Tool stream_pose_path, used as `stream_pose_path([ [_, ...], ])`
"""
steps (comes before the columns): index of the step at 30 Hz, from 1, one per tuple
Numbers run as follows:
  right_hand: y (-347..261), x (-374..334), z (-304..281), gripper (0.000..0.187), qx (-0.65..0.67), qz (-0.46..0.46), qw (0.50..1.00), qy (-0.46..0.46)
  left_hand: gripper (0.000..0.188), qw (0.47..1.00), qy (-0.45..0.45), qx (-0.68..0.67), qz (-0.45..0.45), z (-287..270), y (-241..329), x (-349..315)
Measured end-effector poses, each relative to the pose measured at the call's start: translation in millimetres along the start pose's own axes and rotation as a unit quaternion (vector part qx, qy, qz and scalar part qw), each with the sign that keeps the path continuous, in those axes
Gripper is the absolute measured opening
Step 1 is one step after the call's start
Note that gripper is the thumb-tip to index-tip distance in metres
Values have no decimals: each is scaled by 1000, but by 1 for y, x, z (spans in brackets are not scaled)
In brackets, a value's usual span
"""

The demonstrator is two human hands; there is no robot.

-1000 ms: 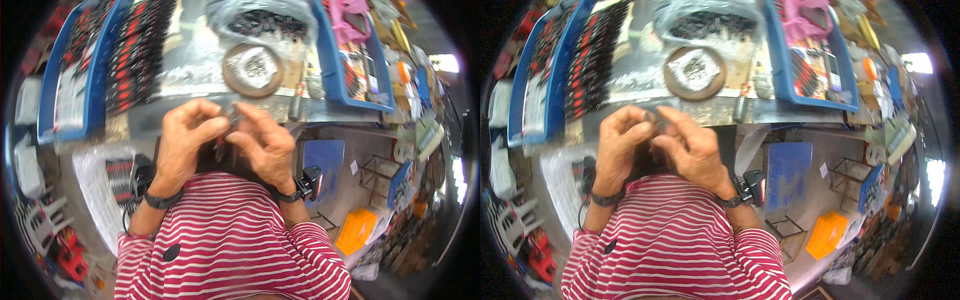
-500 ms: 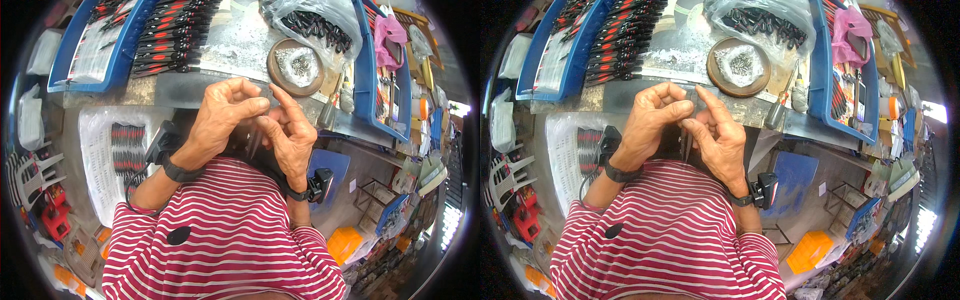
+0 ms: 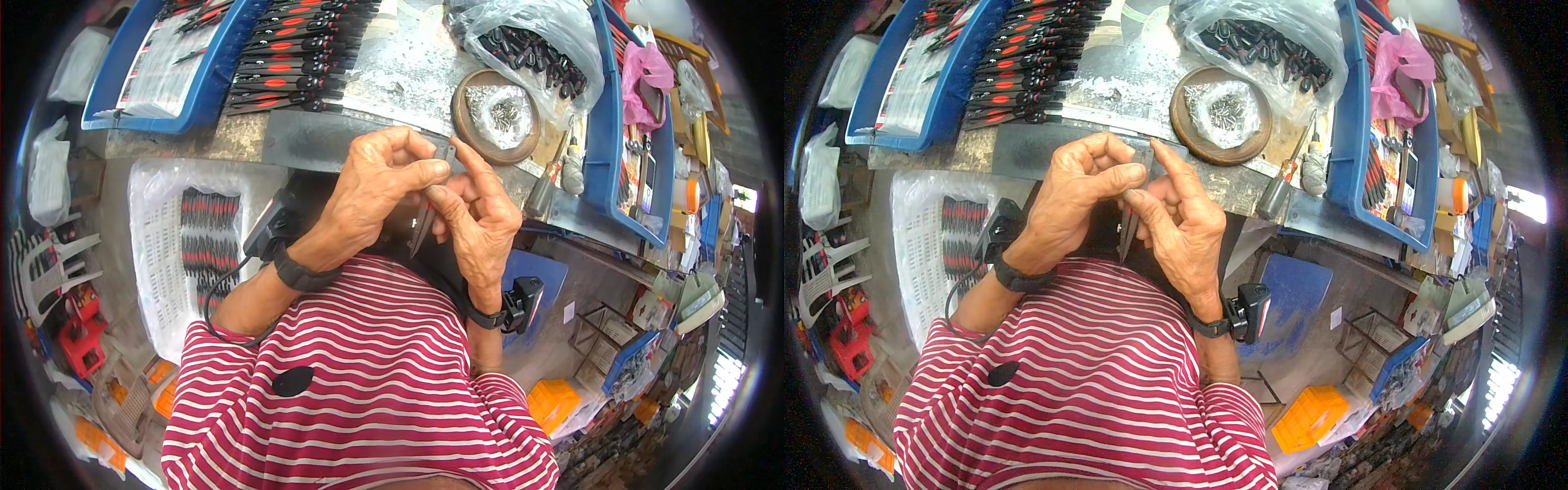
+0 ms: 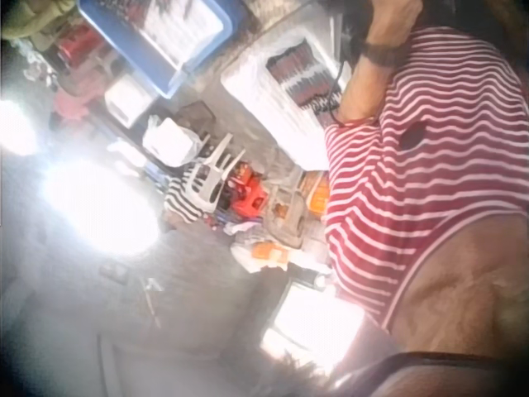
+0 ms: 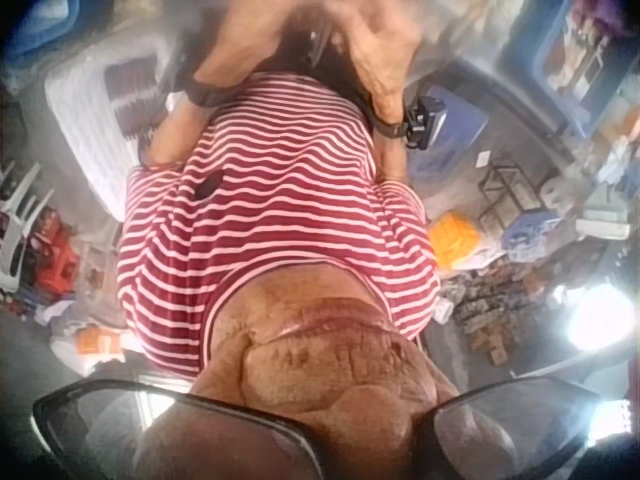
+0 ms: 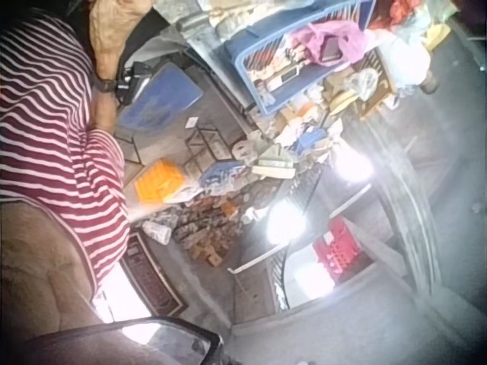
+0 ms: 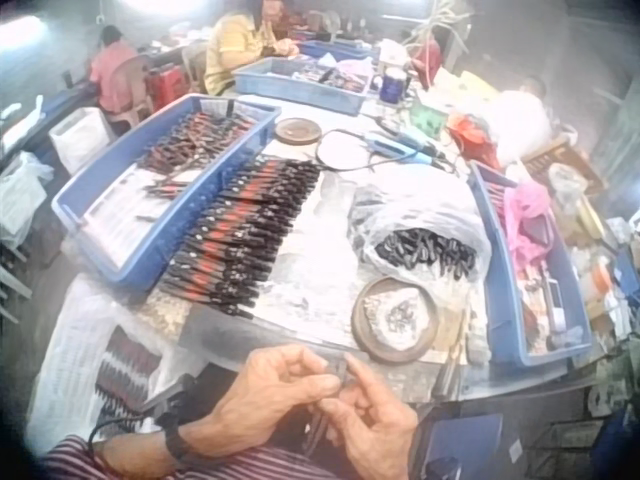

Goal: The person repeatedly assembles screwdrivers by inserting metal shafts into black and red handles, then placing the completed tools into a blue tray. The person also picks up a hammer and uses it to tap a handle during assembly.

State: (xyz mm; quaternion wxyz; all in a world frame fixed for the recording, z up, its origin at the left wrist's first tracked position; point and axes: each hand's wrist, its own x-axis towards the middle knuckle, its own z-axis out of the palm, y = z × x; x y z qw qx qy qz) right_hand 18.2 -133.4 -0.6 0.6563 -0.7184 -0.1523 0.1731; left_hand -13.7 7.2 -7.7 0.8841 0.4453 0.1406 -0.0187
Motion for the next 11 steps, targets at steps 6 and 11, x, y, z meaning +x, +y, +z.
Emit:
stream_pose_path([
  [6,0,1,0,47,-7,11,1000,7,11,999,27,41,-4,-1,-4,2],
  [11,2,2,-1,47,-11,19,1000,-3,11,999,22,41,-1,-1,-6,2],
])
